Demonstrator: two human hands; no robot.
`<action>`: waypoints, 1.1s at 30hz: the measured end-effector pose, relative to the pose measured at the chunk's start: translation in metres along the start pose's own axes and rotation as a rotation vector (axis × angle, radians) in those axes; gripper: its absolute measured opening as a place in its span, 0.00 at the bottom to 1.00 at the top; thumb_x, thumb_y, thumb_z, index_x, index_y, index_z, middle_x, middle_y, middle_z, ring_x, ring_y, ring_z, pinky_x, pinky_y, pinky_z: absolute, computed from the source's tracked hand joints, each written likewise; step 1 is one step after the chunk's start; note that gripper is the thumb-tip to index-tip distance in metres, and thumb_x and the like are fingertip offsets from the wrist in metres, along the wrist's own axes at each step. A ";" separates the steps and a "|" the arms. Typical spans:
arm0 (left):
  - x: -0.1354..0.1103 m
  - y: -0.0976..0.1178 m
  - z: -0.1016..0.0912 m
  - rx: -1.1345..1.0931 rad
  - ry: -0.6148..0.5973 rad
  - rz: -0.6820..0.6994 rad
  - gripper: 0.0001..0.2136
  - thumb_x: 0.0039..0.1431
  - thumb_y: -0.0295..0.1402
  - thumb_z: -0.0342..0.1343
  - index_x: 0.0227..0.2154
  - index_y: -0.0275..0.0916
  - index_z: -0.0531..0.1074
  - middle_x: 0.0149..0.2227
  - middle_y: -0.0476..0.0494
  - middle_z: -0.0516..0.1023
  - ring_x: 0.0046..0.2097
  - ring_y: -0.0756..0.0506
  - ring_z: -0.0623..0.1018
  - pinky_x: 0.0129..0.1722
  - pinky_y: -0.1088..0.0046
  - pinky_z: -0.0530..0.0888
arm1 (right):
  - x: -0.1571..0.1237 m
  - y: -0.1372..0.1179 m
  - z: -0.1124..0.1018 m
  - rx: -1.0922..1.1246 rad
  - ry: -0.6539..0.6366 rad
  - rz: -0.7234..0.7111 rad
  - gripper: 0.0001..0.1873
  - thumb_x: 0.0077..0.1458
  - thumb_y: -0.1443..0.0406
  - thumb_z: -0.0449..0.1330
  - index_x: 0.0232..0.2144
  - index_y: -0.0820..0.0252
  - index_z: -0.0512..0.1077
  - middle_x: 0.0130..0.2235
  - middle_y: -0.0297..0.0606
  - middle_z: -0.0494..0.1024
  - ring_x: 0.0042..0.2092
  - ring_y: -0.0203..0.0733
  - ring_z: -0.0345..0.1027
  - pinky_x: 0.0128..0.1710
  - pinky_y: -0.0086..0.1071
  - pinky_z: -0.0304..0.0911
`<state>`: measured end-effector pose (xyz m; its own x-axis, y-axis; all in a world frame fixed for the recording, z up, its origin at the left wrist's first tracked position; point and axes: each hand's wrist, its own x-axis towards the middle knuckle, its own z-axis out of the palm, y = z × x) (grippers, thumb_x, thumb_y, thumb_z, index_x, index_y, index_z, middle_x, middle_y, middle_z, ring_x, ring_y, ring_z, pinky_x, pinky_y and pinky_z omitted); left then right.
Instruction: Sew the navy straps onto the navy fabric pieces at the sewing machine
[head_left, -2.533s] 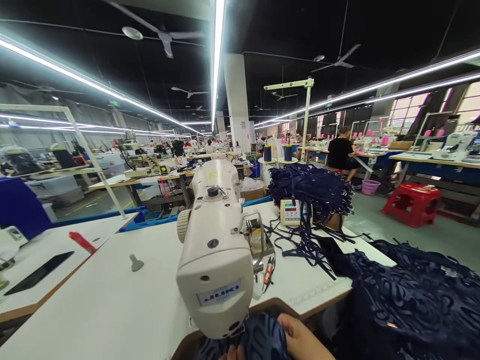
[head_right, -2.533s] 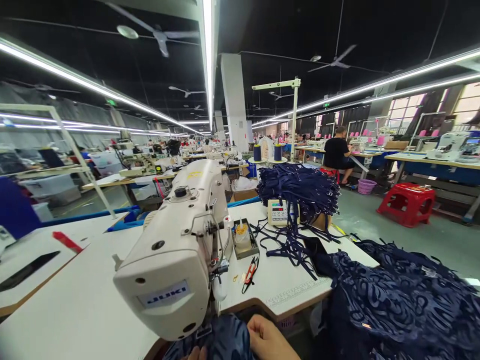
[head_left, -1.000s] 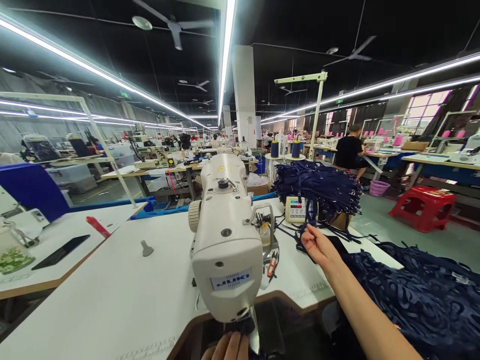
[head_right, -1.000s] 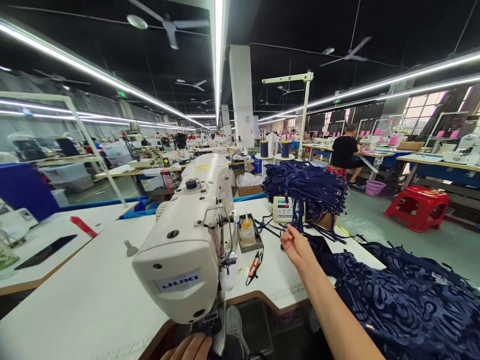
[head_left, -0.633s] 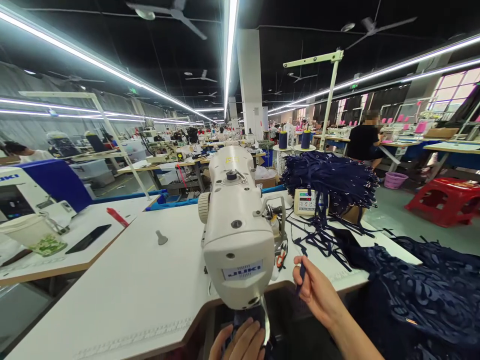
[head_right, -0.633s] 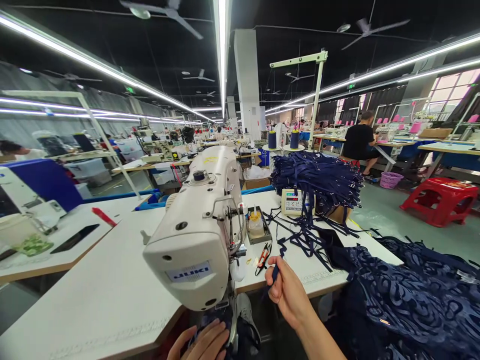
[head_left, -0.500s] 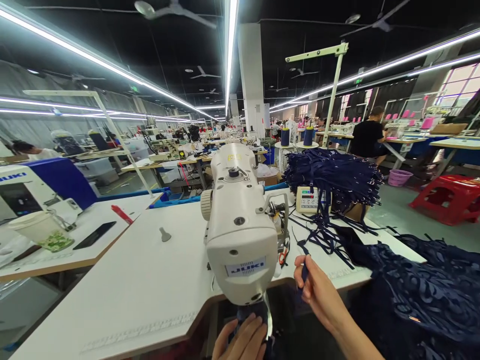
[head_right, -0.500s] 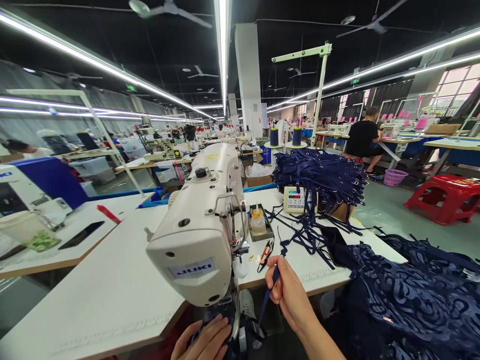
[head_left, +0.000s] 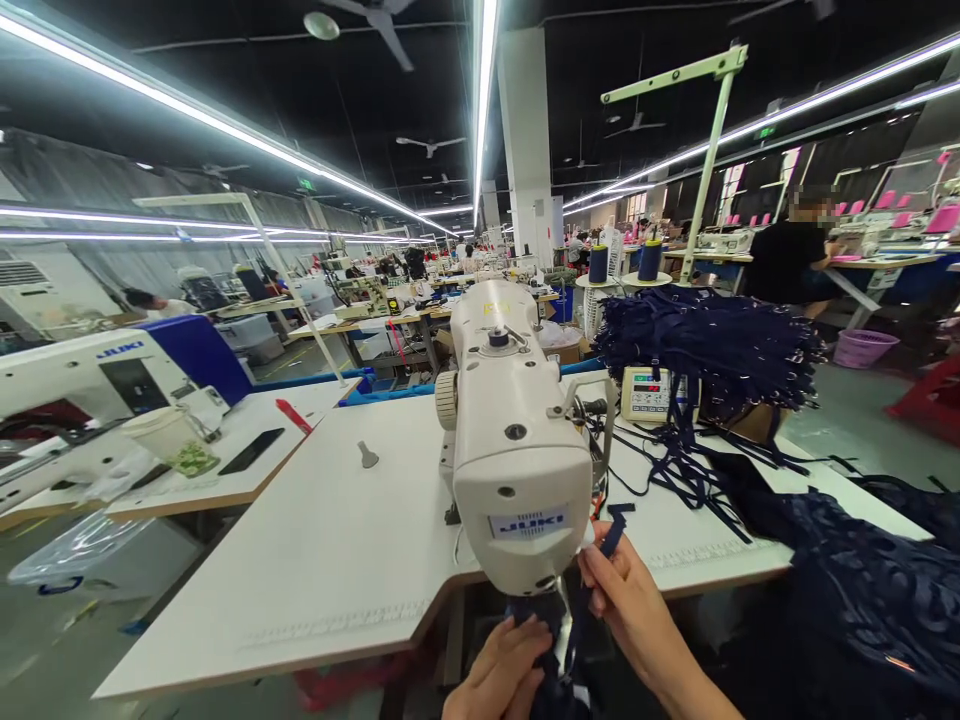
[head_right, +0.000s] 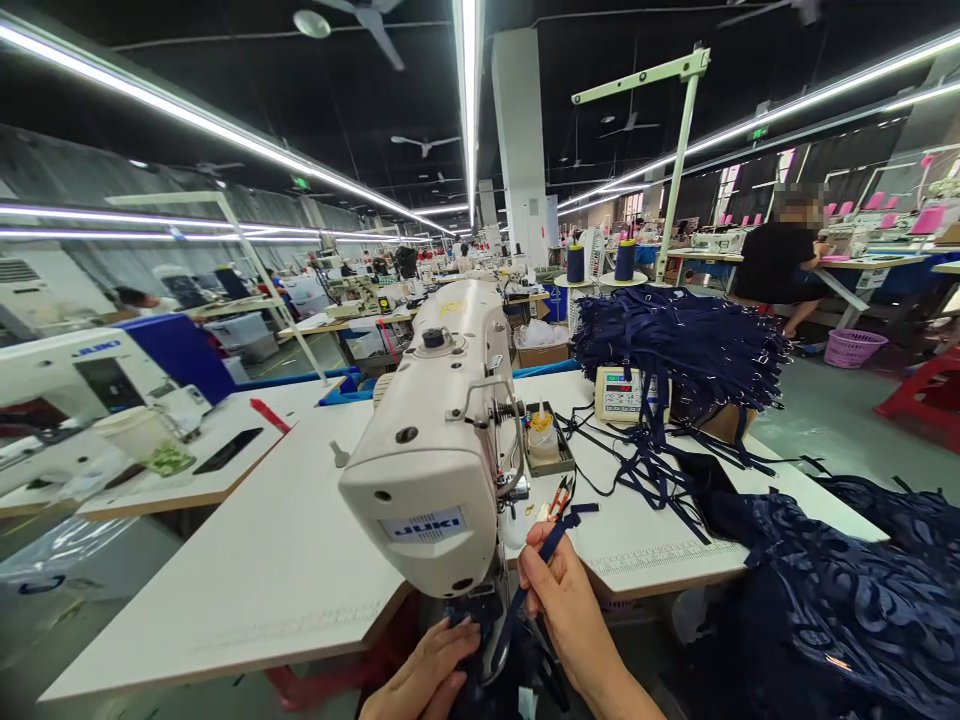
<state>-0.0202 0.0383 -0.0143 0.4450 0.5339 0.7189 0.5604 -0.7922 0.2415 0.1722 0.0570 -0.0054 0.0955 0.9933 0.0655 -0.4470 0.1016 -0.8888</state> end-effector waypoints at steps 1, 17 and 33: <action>0.003 -0.003 -0.003 0.044 -0.022 0.083 0.11 0.69 0.36 0.46 0.45 0.41 0.72 0.43 0.52 0.82 0.49 0.55 0.78 0.55 0.82 0.67 | 0.001 0.004 -0.001 -0.031 -0.002 0.001 0.19 0.57 0.49 0.63 0.38 0.55 0.67 0.26 0.25 0.64 0.24 0.28 0.53 0.22 0.20 0.54; 0.012 -0.011 -0.015 0.070 -0.120 0.253 0.11 0.68 0.32 0.46 0.46 0.41 0.72 0.44 0.52 0.81 0.50 0.57 0.77 0.57 0.81 0.63 | -0.019 0.012 -0.002 -0.375 -0.152 0.087 0.13 0.59 0.55 0.59 0.39 0.56 0.64 0.35 0.33 0.67 0.41 0.43 0.64 0.44 0.36 0.59; 0.009 -0.003 -0.017 0.011 -0.184 0.102 0.11 0.67 0.34 0.48 0.49 0.43 0.71 0.47 0.50 0.80 0.56 0.53 0.73 0.58 0.78 0.65 | -0.025 0.014 0.007 -0.514 -0.036 0.097 0.08 0.62 0.59 0.52 0.40 0.55 0.64 0.31 0.29 0.63 0.33 0.39 0.58 0.35 0.32 0.56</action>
<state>-0.0293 0.0405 0.0026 0.6195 0.4965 0.6081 0.5130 -0.8423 0.1651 0.1574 0.0339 -0.0160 0.0410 0.9989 -0.0208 0.0426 -0.0226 -0.9988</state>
